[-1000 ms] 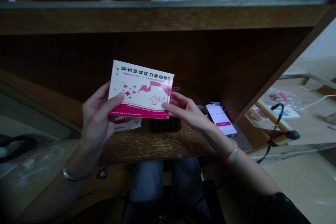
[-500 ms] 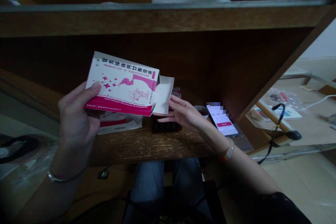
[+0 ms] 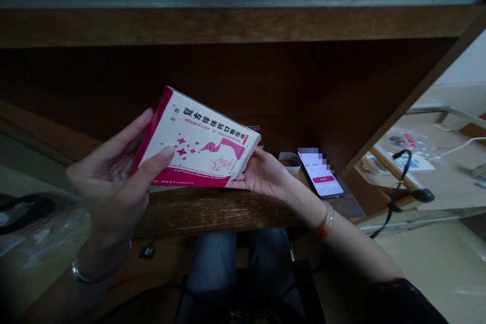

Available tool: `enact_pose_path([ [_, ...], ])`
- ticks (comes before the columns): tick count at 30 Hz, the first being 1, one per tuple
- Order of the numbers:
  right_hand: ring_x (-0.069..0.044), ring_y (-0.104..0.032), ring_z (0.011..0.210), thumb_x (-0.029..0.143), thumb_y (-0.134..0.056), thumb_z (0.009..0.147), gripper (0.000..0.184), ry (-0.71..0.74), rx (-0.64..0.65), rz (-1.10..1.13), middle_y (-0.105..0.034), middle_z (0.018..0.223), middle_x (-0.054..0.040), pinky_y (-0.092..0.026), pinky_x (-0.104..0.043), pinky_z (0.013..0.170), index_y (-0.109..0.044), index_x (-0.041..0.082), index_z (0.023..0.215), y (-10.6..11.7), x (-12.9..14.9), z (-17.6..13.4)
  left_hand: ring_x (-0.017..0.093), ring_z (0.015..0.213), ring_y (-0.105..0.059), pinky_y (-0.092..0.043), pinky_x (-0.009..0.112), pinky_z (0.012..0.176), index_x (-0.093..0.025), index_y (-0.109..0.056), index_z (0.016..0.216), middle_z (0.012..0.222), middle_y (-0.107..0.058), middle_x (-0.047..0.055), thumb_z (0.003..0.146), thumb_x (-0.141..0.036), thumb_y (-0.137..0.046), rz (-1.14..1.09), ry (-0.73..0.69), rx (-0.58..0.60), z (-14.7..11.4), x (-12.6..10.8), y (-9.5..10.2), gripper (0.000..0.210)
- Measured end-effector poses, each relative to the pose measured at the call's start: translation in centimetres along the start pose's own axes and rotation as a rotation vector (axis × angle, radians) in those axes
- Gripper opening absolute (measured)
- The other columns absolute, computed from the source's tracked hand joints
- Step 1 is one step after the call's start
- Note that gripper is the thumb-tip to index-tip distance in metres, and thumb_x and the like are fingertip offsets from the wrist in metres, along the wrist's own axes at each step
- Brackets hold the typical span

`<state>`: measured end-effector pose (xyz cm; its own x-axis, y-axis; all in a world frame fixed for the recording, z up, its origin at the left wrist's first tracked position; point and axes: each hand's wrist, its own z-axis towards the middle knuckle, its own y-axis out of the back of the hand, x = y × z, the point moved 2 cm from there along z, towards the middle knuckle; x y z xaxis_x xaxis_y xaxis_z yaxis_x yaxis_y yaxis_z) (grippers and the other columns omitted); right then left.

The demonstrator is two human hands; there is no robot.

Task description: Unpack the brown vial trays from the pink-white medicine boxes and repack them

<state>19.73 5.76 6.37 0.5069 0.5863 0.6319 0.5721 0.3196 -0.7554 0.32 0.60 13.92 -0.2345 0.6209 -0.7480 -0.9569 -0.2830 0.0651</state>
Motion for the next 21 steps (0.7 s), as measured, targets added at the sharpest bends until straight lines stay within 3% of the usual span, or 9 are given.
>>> enact_pose_path([
  [4, -0.021, -0.071, 0.1, 0.047, -0.02, 0.104, 0.049, -0.021, -0.06, 0.037, -0.072, 0.109, -0.0124, -0.057, -0.041, 0.092, -0.054, 0.017, 0.122, 0.3, 0.0, 0.1, 0.032, 0.122, -0.062, -0.056, 0.05, 0.105, -0.036, -0.069, 0.122, 0.122, -0.071, -0.006, 0.074, -0.028, -0.083, 0.085, -0.049, 0.009, 0.1, 0.1, 0.2, 0.051],
  [11, -0.019, -0.07, 0.093, 0.045, -0.029, 0.104, 0.042, 0.075, -0.093, 0.139, -0.07, 0.1, -0.01, -0.061, -0.035, 0.085, -0.056, 0.018, 0.12, 0.8, -0.1, 0.6, 0.031, 0.11, -0.066, -0.049, 0.055, 0.104, -0.043, -0.061, 0.13, 0.127, -0.069, -0.007, 0.071, -0.028, -0.082, 0.251, -0.341, 0.119, -0.2, -0.1, 0.4, 0.064],
  [17, -0.017, -0.068, 0.099, 0.036, -0.037, 0.103, 0.029, 0.076, -0.043, 0.161, -0.07, 0.108, -0.008, -0.061, -0.034, 0.084, -0.055, 0.02, 0.119, 0.7, 0.0, 0.3, 0.034, 0.112, -0.065, -0.045, 0.052, 0.107, -0.043, -0.069, 0.118, 0.122, -0.071, -0.008, 0.059, -0.026, -0.09, 0.17, -0.302, 0.168, -0.6, -1.5, 0.3, 0.065],
  [21, -0.018, -0.068, 0.102, 0.037, -0.035, 0.103, 0.034, 0.068, 0.007, 0.133, -0.07, 0.115, -0.0089, -0.06, -0.037, 0.086, -0.054, 0.019, 0.123, 0.1, 0.1, -0.1, 0.034, 0.113, -0.065, -0.045, 0.05, 0.109, -0.042, -0.07, 0.117, 0.125, -0.07, -0.007, 0.056, -0.023, -0.093, 0.155, -0.275, 0.225, -0.8, -1.6, 0.3, 0.067],
])
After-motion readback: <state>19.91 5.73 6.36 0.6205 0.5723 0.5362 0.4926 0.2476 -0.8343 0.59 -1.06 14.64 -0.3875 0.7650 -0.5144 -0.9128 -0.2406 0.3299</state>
